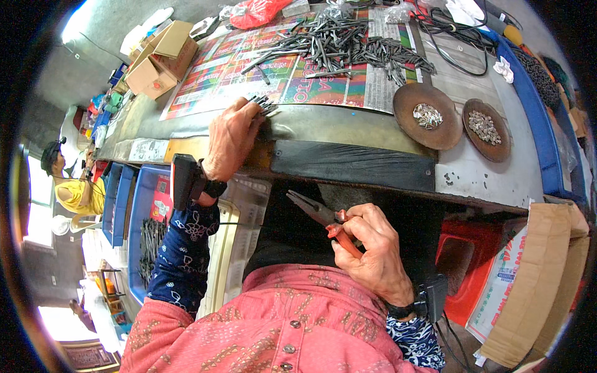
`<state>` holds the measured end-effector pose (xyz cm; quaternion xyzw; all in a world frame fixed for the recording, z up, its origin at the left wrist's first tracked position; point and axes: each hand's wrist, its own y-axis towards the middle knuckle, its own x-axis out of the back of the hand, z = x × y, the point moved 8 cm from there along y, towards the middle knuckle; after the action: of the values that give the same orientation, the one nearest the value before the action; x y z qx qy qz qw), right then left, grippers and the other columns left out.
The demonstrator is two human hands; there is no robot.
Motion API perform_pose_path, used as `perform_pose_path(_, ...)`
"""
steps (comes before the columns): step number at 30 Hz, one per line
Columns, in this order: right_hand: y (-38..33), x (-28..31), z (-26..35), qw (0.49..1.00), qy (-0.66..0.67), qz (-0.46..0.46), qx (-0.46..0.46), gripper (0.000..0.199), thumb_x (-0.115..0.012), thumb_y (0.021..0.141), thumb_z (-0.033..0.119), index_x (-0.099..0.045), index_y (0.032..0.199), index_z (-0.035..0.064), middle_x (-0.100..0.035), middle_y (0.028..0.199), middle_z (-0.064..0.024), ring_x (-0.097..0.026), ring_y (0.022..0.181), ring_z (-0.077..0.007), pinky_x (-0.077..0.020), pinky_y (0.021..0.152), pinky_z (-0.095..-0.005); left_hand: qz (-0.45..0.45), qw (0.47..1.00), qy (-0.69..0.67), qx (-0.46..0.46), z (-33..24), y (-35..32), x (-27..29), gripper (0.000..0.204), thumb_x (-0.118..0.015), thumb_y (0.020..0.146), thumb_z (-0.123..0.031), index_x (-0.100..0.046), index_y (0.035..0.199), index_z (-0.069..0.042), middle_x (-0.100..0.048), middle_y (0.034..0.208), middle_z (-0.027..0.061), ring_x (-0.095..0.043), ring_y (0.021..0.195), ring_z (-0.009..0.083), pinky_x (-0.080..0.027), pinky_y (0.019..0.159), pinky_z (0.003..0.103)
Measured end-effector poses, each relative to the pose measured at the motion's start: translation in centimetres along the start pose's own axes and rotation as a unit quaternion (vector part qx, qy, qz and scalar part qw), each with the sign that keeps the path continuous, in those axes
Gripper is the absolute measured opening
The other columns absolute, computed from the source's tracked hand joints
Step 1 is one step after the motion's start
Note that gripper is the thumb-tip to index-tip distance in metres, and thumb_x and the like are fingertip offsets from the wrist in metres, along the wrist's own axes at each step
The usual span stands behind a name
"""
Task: The person repeatedly picks up thin metal rods from a blue bin, uses pliers to cut each rod into shorter pieces, and places the cut pieces on the table. The process is repeated continuously throughout the clip.
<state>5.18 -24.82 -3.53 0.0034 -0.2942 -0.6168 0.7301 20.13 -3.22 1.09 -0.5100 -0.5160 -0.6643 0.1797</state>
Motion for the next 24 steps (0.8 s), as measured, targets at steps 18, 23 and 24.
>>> perform_pose_path(18, 0.2, 1.5, 5.7, 0.956, -0.240, -0.096, 0.142, 0.026, -0.072, 0.063, -0.006, -0.058, 0.084, 0.0029, -0.058, 0.102, -0.0119, -0.058, 0.089, -0.0293, -0.0457, 0.075, -0.0389, 0.090, 0.699, -0.661, 0.256, -5.7, -7.9, 3.3, 0.011, -0.064, 0.097, -0.010, -0.064, 0.104, -0.001, -0.068, 0.080, 0.0049, -0.047, 0.054, 0.0020, -0.032, 0.047, 0.016)
perform_pose_path(23, -0.2, 0.9, 7.3, 0.943, -0.275, -0.083, 0.171, 0.027, -0.075, 0.062, 0.003, -0.059, 0.084, 0.0052, -0.058, 0.103, -0.0110, -0.057, 0.092, -0.0289, -0.0413, 0.082, -0.0427, 0.089, 0.588, -0.751, 0.286, -6.4, -10.1, 3.3, 0.011, -0.060, 0.098, -0.008, -0.063, 0.107, -0.002, -0.069, 0.080, 0.0095, -0.041, 0.048, 0.0014, -0.028, 0.043, 0.017)
perform_pose_path(24, -0.2, 0.8, 7.5, 0.941, -0.277, -0.081, 0.174, 0.028, -0.075, 0.062, 0.004, -0.059, 0.084, 0.0054, -0.058, 0.103, -0.0110, -0.057, 0.093, -0.0291, -0.0409, 0.083, -0.0434, 0.095, 0.574, -0.759, 0.293, -6.4, -10.5, 3.3, 0.011, -0.060, 0.099, -0.008, -0.062, 0.108, -0.002, -0.068, 0.080, 0.0096, -0.040, 0.047, 0.0013, -0.027, 0.042, 0.017)
